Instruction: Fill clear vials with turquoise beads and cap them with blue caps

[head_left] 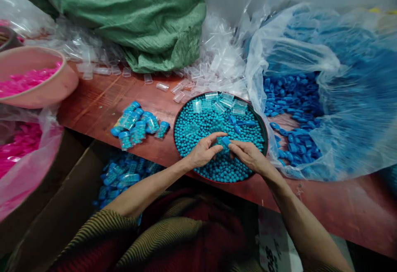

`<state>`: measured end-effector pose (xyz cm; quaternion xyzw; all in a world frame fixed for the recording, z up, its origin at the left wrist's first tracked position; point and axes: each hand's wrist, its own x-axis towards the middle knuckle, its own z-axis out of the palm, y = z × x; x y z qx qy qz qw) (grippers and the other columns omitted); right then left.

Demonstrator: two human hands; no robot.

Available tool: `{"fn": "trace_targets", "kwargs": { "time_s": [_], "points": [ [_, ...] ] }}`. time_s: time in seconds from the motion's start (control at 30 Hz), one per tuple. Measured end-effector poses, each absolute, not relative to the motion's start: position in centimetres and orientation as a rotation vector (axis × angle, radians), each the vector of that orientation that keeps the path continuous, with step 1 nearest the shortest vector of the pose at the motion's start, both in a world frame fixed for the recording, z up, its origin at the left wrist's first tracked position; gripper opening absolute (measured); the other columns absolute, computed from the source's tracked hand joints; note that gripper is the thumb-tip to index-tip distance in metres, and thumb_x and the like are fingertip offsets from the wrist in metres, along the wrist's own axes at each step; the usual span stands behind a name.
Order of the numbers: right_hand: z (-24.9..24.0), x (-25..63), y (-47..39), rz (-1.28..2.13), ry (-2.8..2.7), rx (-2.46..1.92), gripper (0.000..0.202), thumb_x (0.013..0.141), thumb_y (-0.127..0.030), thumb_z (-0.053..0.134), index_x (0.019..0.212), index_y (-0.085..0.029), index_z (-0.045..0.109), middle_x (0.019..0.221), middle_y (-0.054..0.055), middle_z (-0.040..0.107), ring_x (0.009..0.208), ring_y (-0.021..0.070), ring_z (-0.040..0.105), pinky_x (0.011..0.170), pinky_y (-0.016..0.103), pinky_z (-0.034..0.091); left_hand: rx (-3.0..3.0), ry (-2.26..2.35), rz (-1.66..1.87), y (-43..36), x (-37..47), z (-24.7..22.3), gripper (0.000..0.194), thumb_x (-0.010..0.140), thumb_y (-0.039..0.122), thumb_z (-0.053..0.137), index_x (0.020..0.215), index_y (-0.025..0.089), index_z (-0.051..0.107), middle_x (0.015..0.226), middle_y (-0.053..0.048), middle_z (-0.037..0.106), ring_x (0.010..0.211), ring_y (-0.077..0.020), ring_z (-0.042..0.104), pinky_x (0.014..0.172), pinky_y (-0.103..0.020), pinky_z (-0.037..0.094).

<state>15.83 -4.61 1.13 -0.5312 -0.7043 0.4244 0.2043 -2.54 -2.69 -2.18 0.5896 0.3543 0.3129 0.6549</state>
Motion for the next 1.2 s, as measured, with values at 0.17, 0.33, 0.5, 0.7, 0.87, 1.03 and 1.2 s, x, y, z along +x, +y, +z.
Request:
{"fn": "trace_targets", "kwargs": {
  "time_s": [0.17,0.33,0.5,0.7,0.87,1.03,1.2],
  "points": [
    [0.6,14.9,-5.0,1.004,-2.006,-1.515,0.038,0.093,-0.042,0.036,0.067,-0.020,0.054,0.056,-0.003,0.050,0.052,0.0115,0.046,0.055,0.024,0.035,1.293,0.813,0.707,-2.9,-2.9,-2.2,0.053,0.083,0.026,0.052,0.134,0.017,0.043,0.066,0.005,0.045,0.047,-0.0051,0.046,0.045,-0.018,0.038],
    [0.6,14.7,-5.5,0.844,-2.171,-1.585,0.031,0.091,-0.037,0.037,0.088,-0.023,0.064,0.058,-0.001,0.057,0.051,0.0139,0.047,0.053,0.025,0.033,1.293,0.898,0.728,-3.4,-2.7,-2.8,0.044,0.081,0.025,0.051,0.124,0.017,0.051,0.063,0.006,0.041,0.047,-0.0049,0.039,0.044,-0.018,0.037],
    [0.6,14.8,-5.6,1.136,-1.993,-1.560,0.041,0.093,-0.041,0.032,0.074,-0.020,0.062,0.055,-0.001,0.055,0.049,0.0124,0.048,0.051,0.024,0.036,1.330,0.867,0.686,-3.3,-3.0,-2.5,0.045,0.082,0.024,0.050,0.127,0.019,0.049,0.068,0.005,0.044,0.049,-0.0048,0.041,0.045,-0.017,0.039],
    [0.9,14.7,-5.4,1.281,-1.863,-1.534,0.045,0.090,-0.049,0.037,0.064,-0.019,0.057,0.055,-0.002,0.053,0.047,0.0100,0.043,0.047,0.023,0.033,1.260,0.782,0.674,-3.3,-3.7,-2.1,0.054,0.081,0.027,0.055,0.133,0.017,0.044,0.077,0.002,0.053,0.048,-0.0035,0.045,0.044,-0.016,0.039],
    [1.1,14.6,-5.2,1.458,-1.731,-1.461,0.039,0.084,-0.052,0.046,0.065,-0.020,0.057,0.054,-0.002,0.054,0.044,0.0098,0.043,0.043,0.022,0.034,1.206,0.804,0.679,-3.8,-3.5,-2.1,0.062,0.075,0.023,0.063,0.134,0.019,0.043,0.082,0.001,0.057,0.048,-0.0028,0.046,0.043,-0.016,0.039],
    [0.9,14.8,-5.4,1.451,-1.666,-1.479,0.039,0.081,-0.051,0.051,0.059,-0.020,0.055,0.052,-0.003,0.053,0.042,0.0087,0.042,0.042,0.021,0.034,1.192,0.872,0.703,-4.3,-3.2,-1.9,0.060,0.074,0.021,0.062,0.132,0.021,0.047,0.079,0.002,0.058,0.044,-0.0023,0.044,0.041,-0.016,0.038],
    [0.6,14.8,-5.7,1.501,-1.569,-1.453,0.035,0.080,-0.050,0.053,0.081,-0.018,0.066,0.054,-0.004,0.056,0.042,0.0081,0.046,0.042,0.022,0.037,1.179,0.842,0.683,-4.2,-3.2,-1.5,0.061,0.073,0.022,0.063,0.132,0.020,0.047,0.083,0.000,0.061,0.046,-0.0023,0.044,0.042,-0.016,0.039]
  ]
}}
